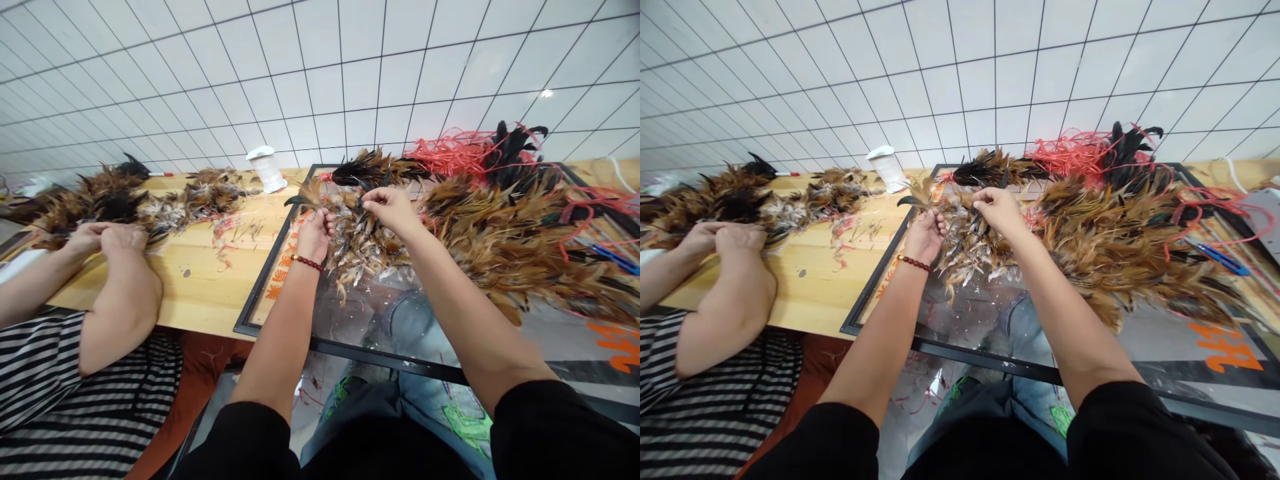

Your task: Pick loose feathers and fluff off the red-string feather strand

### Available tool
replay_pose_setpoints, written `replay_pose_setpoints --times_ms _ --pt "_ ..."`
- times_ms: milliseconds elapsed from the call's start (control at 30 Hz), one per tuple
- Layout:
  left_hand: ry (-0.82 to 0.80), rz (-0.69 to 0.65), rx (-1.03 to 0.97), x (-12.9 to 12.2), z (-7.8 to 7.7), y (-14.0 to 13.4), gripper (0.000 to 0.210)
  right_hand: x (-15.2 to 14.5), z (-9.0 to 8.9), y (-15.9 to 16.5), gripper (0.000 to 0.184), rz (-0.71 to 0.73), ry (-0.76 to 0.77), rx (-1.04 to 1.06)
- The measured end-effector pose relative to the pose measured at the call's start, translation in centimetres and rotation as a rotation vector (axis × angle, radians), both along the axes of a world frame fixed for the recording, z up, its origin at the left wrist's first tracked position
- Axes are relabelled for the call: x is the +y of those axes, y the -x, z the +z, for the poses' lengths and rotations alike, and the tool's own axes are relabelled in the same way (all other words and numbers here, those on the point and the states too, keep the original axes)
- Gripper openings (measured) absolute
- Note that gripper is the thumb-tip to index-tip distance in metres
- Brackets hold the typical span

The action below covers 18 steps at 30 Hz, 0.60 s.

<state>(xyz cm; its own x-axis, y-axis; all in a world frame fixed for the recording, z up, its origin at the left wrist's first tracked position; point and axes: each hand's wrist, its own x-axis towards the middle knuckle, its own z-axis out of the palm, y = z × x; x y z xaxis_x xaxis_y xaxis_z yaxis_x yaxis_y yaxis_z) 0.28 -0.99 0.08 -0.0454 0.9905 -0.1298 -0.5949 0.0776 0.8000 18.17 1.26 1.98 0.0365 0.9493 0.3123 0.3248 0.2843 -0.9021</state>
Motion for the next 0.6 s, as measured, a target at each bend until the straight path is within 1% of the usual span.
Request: replay_pose_setpoints --times_ms 100,167,233,267,333,433,533,600 --pt "0.033 0.040 -0.061 0.4 -0.4 0.2 0.015 -0.3 -0.7 -0.3 0.021 0.027 -0.062 -0.449" --pt "0.032 0.043 -0.075 0.4 -0.6 0.1 0.016 -0.8 -1.1 0.0 0.027 0.054 -0.103 -0.700" --pt "0.026 0.046 -0.079 0.4 -0.6 0.1 0.017 -1.4 -1.3 0.3 0.030 0.061 -0.127 -0.875" --pt "0.025 0.047 -0.077 0.3 -0.5 0.0 0.017 -1.6 -1.3 0.4 0.029 0.058 -0.131 -0.924" --pt "0.030 0.048 -0.071 0.2 -0.3 -0.1 0.016 -1.8 -1.1 0.5 0.028 0.030 -0.150 -0.937" --pt "0.036 0.045 -0.053 0.0 0.0 -0.2 0.017 -1.8 -0.3 0.2 0.027 -0.013 -0.230 -0.855" --pt "0.027 0.047 0.001 -0.1 0.2 -0.5 0.020 -1.8 0.6 0.1 0.028 -0.012 -0.294 -0.841" --pt "0.008 0.049 0.060 -0.1 0.1 -0.7 0.018 -1.9 0.9 0.1 0.028 -0.020 -0.321 -0.858"
